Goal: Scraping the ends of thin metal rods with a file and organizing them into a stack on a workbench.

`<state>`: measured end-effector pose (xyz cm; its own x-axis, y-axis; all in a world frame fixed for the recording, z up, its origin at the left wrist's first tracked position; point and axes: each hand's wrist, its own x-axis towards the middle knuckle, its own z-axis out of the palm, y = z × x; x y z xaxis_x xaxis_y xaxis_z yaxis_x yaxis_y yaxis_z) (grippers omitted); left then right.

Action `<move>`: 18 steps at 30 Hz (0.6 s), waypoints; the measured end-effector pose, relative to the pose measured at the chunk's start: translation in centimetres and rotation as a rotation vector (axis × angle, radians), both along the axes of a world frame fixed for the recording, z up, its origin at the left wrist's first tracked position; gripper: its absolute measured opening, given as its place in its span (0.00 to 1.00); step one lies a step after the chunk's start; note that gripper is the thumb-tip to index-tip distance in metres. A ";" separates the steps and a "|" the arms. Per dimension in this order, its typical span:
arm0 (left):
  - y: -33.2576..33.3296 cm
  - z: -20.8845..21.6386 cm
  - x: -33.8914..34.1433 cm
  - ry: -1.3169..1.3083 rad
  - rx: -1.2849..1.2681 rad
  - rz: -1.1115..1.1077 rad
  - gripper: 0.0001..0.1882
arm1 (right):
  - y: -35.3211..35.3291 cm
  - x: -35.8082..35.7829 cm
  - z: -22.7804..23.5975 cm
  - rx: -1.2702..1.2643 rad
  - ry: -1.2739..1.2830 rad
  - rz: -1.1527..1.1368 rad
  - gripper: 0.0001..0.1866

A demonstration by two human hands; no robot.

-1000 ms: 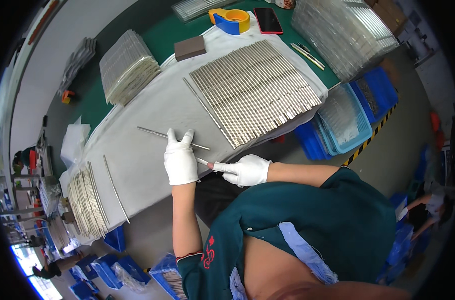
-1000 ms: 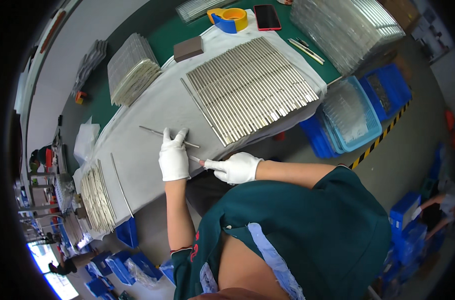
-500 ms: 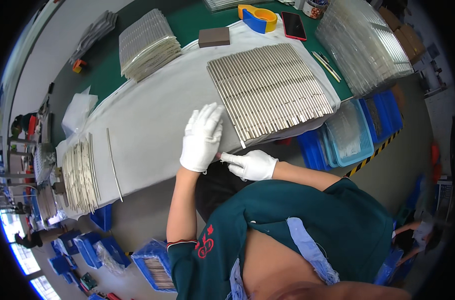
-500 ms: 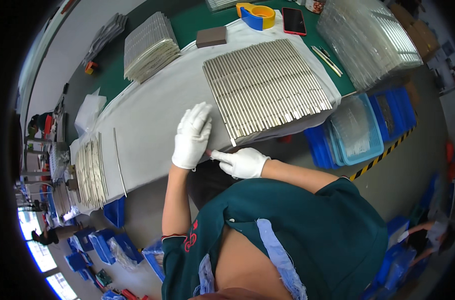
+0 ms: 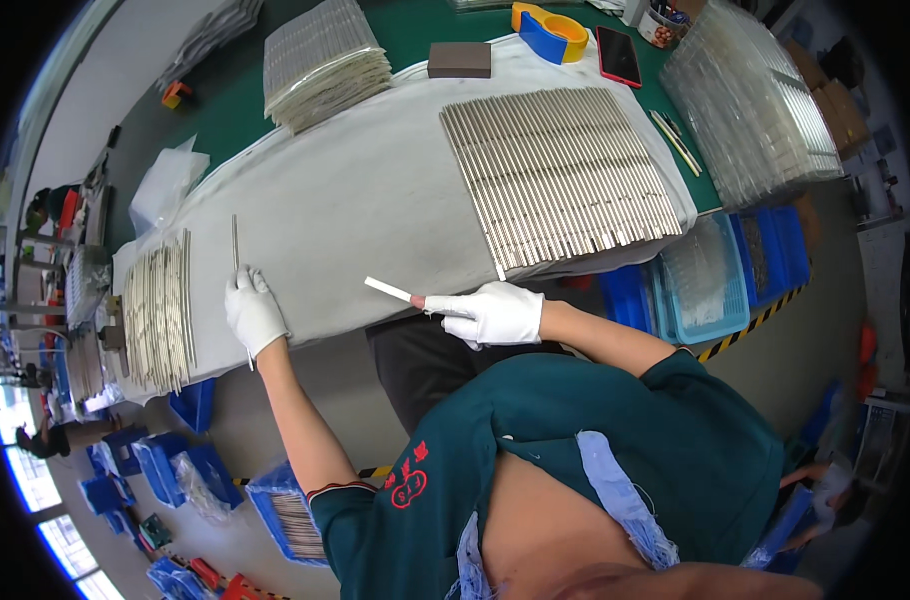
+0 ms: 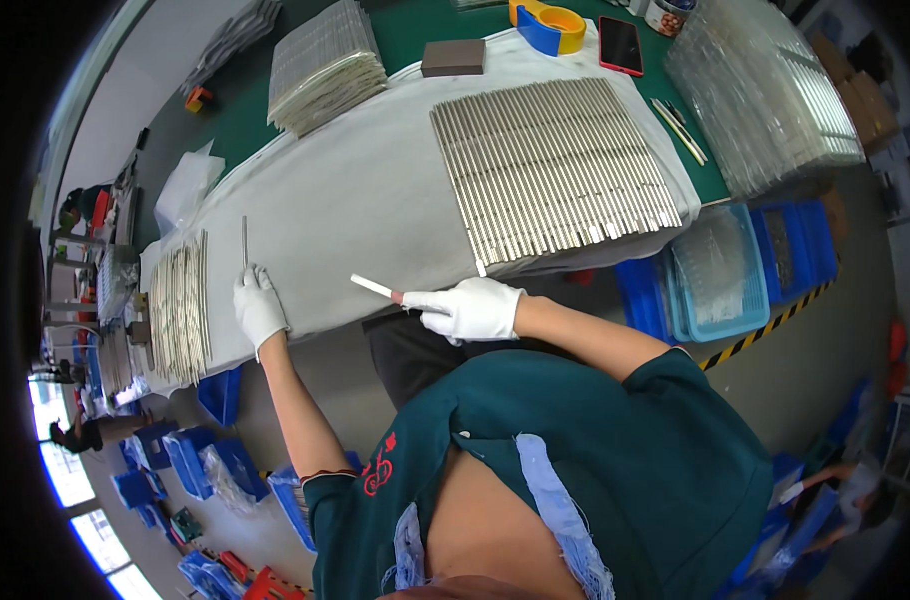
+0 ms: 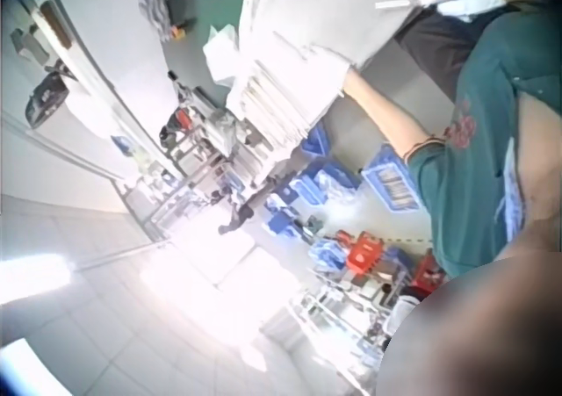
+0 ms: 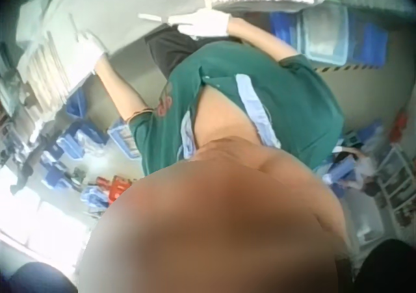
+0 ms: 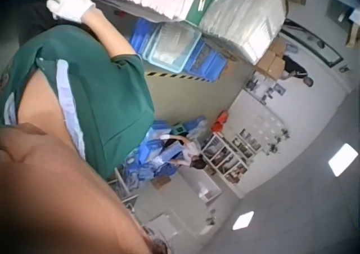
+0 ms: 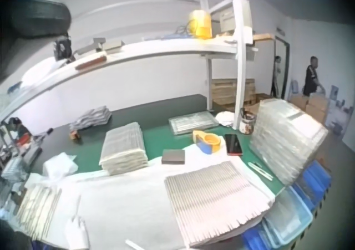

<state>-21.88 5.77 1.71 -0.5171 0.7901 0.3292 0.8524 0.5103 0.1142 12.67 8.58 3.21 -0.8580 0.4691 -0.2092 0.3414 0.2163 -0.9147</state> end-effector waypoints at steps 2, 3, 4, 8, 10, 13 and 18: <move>0.3 0.3 0.0 0.023 -0.024 0.014 0.18 | 0.7 -0.2 1.2 -0.111 -0.100 -0.100 0.24; 0.6 0.5 0.0 0.049 -0.049 0.022 0.18 | 0.6 -0.2 1.2 -0.109 -0.102 -0.094 0.24; 1.0 0.9 0.0 0.046 -0.048 0.027 0.18 | 0.6 -0.3 1.3 -0.156 -0.074 -0.124 0.24; 3.7 1.9 -0.4 0.070 -0.214 0.084 0.15 | 0.3 -0.3 0.9 -0.150 -0.087 -0.153 0.25; 4.2 1.3 -1.4 0.063 -0.228 0.038 0.13 | -0.2 -0.2 0.6 -0.161 -0.046 -0.179 0.25; 4.5 1.9 2.9 -0.041 -0.181 -0.008 0.14 | -0.6 0.2 0.7 -0.192 -0.068 -0.252 0.25; 1.2 1.7 11.3 -0.494 -0.091 -0.139 0.17 | -1.1 1.1 1.0 -0.244 -0.201 -0.341 0.26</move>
<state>-10.58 6.98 3.45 -0.4816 0.8764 -0.0011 0.7682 0.4228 0.4807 13.76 7.46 4.19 -0.5944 0.6342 -0.4945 0.5310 -0.1523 -0.8336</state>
